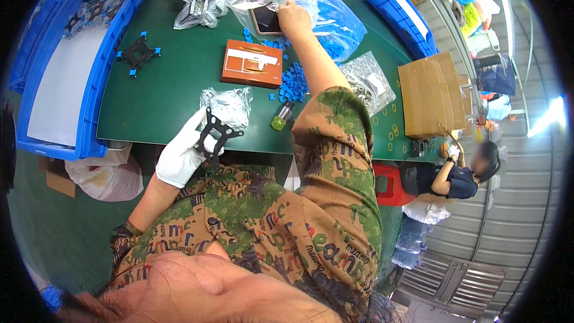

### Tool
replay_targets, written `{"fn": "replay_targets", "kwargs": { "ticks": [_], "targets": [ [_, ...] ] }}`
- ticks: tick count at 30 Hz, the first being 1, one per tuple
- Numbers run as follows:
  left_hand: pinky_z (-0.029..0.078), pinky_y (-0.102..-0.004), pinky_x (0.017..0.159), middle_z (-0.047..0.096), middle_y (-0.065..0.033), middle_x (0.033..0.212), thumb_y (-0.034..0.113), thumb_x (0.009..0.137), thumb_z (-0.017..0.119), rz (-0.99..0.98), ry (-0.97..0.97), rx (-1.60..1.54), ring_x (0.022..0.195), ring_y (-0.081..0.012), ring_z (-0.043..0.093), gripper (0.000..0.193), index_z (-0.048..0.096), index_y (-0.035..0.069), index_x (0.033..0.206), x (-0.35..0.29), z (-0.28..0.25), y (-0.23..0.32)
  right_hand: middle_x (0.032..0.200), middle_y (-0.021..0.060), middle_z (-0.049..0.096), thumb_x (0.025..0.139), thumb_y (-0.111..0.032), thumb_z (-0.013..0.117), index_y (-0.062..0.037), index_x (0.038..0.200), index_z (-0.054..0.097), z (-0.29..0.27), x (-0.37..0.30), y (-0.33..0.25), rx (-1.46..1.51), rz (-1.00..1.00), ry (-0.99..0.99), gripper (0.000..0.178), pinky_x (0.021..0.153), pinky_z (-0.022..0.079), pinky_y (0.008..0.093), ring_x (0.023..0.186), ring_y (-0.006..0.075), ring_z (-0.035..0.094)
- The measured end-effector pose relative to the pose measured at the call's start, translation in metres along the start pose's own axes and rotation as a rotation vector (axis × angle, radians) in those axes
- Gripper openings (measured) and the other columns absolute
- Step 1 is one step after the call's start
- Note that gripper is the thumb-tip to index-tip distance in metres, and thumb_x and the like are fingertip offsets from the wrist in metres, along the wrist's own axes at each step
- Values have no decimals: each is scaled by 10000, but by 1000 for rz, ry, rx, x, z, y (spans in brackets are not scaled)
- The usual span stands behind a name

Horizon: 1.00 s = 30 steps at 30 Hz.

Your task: The person assembles small black plastic components by inserting blue plastic pieces and metal pins, then uses a hammer to secure them. They repeatedly pick up parts, insert pins, and tap them into place on a green workbench.

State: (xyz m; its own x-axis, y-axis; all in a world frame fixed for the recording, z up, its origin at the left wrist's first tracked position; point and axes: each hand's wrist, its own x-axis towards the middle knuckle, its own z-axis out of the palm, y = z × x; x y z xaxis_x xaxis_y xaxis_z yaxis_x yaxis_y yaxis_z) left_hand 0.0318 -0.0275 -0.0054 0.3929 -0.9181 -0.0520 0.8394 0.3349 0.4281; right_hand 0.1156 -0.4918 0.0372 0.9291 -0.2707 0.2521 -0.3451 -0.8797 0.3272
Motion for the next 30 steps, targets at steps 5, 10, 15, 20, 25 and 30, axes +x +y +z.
{"fn": "replay_targets", "kwargs": {
  "ticks": [5, 10, 15, 20, 25, 30],
  "targets": [
    [530, -393, 979, 542, -226, 1436, 162, 993, 551, -21, 68, 35, 1052, -272, 683, 739, 208, -104, 1592, -9, 12, 0, 1315, 207, 657, 939, -310, 623, -60, 1304, 623, 24, 48, 7, 59, 157, 125, 443, 979, 535, 510, 1213, 380, 647],
    [519, -362, 955, 616, -195, 1296, 167, 991, 563, -37, -1, 52, 1011, -237, 668, 677, 296, -107, 1549, -12, 18, 1, 1256, 175, 679, 991, -324, 595, -61, 1227, 673, 10, 32, -8, 150, -9, 93, 362, 946, 544, 496, 1142, 376, 668],
    [493, -322, 851, 652, -82, 955, 202, 1025, 536, -53, 100, 191, 863, -178, 609, 491, 462, -87, 1414, -9, 29, 6, 1070, 137, 723, 989, -296, 620, -92, 1094, 734, -86, -64, -12, 376, -81, 148, 255, 817, 572, 465, 963, 373, 705],
    [432, -276, 758, 589, -32, 854, 200, 1084, 456, 42, 120, 416, 770, -119, 525, 334, 576, -57, 1260, -10, 18, -5, 967, 122, 722, 982, -259, 649, -86, 1077, 737, -156, -182, -11, 421, -23, 20, 216, 752, 556, 462, 879, 365, 699],
    [420, -257, 760, 587, -16, 845, 193, 1096, 440, 9, 103, 432, 755, -96, 513, 373, 550, -71, 1335, -4, 27, -14, 979, 120, 664, 938, -343, 721, -85, 1077, 729, -161, -299, -21, 427, -40, -177, 293, 809, 510, 443, 912, 351, 650],
    [434, -257, 767, 613, -23, 874, 205, 1092, 463, -31, 83, 479, 783, -103, 538, 395, 553, -67, 1364, 8, 32, -25, 978, 96, 613, 928, -260, 716, -103, 1117, 698, -135, -341, -41, 458, 42, -55, 247, 838, 491, 439, 933, 329, 609]
  ]
}}
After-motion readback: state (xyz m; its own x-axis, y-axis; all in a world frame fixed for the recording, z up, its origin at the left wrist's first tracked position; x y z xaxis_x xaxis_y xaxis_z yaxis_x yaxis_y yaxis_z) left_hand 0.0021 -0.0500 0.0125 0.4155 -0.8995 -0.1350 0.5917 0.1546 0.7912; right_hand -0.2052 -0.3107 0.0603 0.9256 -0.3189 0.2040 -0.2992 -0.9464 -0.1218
